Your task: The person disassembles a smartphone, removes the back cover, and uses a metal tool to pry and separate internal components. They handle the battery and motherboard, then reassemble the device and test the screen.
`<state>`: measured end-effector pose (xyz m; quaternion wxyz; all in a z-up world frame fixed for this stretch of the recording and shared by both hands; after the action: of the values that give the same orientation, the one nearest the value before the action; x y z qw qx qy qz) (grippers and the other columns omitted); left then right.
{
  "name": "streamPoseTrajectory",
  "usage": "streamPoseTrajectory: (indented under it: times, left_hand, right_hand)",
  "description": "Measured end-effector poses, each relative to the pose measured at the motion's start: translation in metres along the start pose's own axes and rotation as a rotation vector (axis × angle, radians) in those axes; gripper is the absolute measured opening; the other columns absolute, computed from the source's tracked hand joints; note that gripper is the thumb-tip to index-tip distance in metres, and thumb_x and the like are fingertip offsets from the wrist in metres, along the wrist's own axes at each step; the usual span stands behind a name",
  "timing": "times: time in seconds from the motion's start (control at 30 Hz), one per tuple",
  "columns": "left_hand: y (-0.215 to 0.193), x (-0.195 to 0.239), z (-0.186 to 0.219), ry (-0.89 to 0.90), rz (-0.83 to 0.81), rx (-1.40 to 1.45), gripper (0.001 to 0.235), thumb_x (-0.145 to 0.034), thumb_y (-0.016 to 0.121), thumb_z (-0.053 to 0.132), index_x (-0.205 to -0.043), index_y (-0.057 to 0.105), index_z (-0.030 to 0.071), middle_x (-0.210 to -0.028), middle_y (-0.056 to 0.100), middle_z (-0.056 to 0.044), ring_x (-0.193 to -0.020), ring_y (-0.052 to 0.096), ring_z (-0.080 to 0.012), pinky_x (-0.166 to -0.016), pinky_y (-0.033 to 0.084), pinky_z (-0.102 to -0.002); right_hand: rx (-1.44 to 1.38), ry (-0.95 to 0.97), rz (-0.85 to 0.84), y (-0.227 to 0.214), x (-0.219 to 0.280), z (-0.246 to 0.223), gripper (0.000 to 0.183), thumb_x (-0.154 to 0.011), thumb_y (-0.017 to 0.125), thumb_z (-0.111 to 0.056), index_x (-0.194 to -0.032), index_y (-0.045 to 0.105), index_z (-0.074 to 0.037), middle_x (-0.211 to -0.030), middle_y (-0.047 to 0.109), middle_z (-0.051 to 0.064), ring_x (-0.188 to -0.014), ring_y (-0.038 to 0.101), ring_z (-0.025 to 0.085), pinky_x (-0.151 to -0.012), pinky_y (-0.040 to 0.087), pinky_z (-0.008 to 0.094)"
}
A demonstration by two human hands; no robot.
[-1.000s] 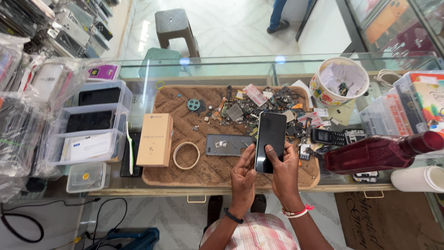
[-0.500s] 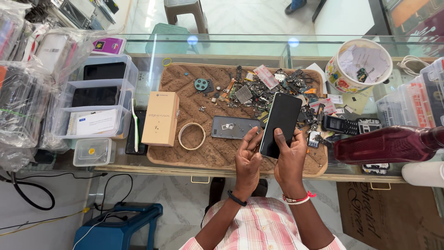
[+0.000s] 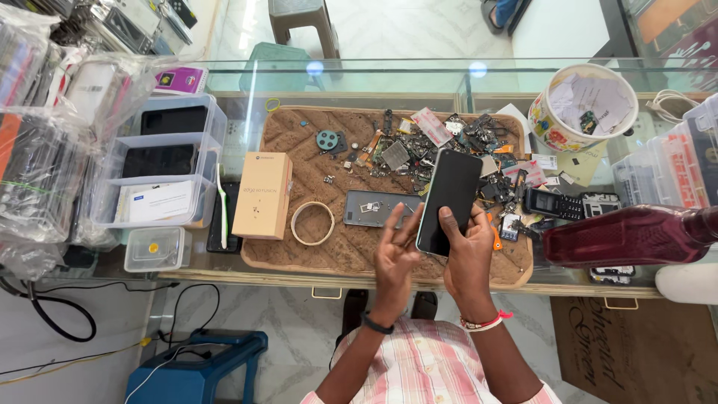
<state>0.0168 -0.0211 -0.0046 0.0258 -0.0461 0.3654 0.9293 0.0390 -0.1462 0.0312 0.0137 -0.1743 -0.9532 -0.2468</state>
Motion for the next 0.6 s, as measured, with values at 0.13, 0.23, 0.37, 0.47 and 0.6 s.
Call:
streamPoseTrajectory:
  times: [0.13,0.23,0.37,0.47,0.6]
  left_hand:
    - [-0.009,-0.009,0.032,0.044,-0.068,-0.141,0.061,-0.091,0.051,0.002,-0.151,0.045,-0.001,-0.146,0.061,-0.019,-0.127,0.066,-0.0227,-0.109,0.057,-0.036]
    - [-0.018,-0.027,0.051,0.006,-0.05,-0.282,0.044,-0.099,0.052,0.007,-0.14,0.058,-0.003,-0.133,0.069,-0.02,-0.114,0.072,-0.0244,-0.101,0.062,-0.037]
    - [-0.018,-0.045,0.075,-0.03,-0.123,-0.393,0.034,-0.101,0.057,0.01,-0.13,0.066,-0.006,-0.123,0.074,-0.017,-0.105,0.074,-0.0215,-0.095,0.063,-0.036]
    - [-0.008,-0.052,0.083,-0.1,-0.228,-0.344,0.033,-0.101,0.06,0.009,-0.128,0.067,-0.008,-0.12,0.074,-0.016,-0.105,0.073,-0.0196,-0.093,0.064,-0.036]
    - [-0.003,-0.049,0.09,-0.165,-0.26,-0.316,0.032,-0.1,0.061,0.005,-0.127,0.068,-0.011,-0.115,0.075,-0.017,-0.1,0.075,-0.0194,-0.089,0.064,-0.035]
  right_hand:
    - [0.089,0.069,-0.109,-0.005,0.0,-0.009,0.038,-0.091,0.074,-0.012,-0.122,0.055,-0.002,-0.105,0.071,0.006,-0.087,0.069,0.01,-0.074,0.059,0.029]
    - [0.156,0.102,-0.259,-0.014,-0.002,-0.016,0.041,-0.091,0.074,-0.012,-0.126,0.056,-0.001,-0.106,0.072,0.005,-0.089,0.068,0.008,-0.078,0.057,0.025]
    - [0.214,0.192,-0.444,-0.03,-0.005,-0.023,0.039,-0.091,0.076,-0.007,-0.125,0.059,0.002,-0.104,0.07,0.005,-0.089,0.065,0.009,-0.079,0.054,0.025]
    - [0.312,0.196,-0.53,-0.033,-0.004,-0.022,0.04,-0.089,0.077,-0.006,-0.124,0.061,0.004,-0.107,0.07,0.004,-0.095,0.064,0.009,-0.085,0.052,0.025]
    - [0.374,0.19,-0.544,-0.038,0.0,-0.027,0.05,-0.084,0.078,-0.006,-0.129,0.061,0.005,-0.116,0.07,0.005,-0.105,0.064,0.01,-0.092,0.051,0.026]
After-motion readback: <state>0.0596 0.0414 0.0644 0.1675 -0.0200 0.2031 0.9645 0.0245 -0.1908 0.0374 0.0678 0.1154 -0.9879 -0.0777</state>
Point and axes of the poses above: each hand's wrist, its own x-axis away from the middle knuckle, its own y-axis out of the palm, z = x × y, the point moved 4 cm from there along -x, towards the middle knuckle
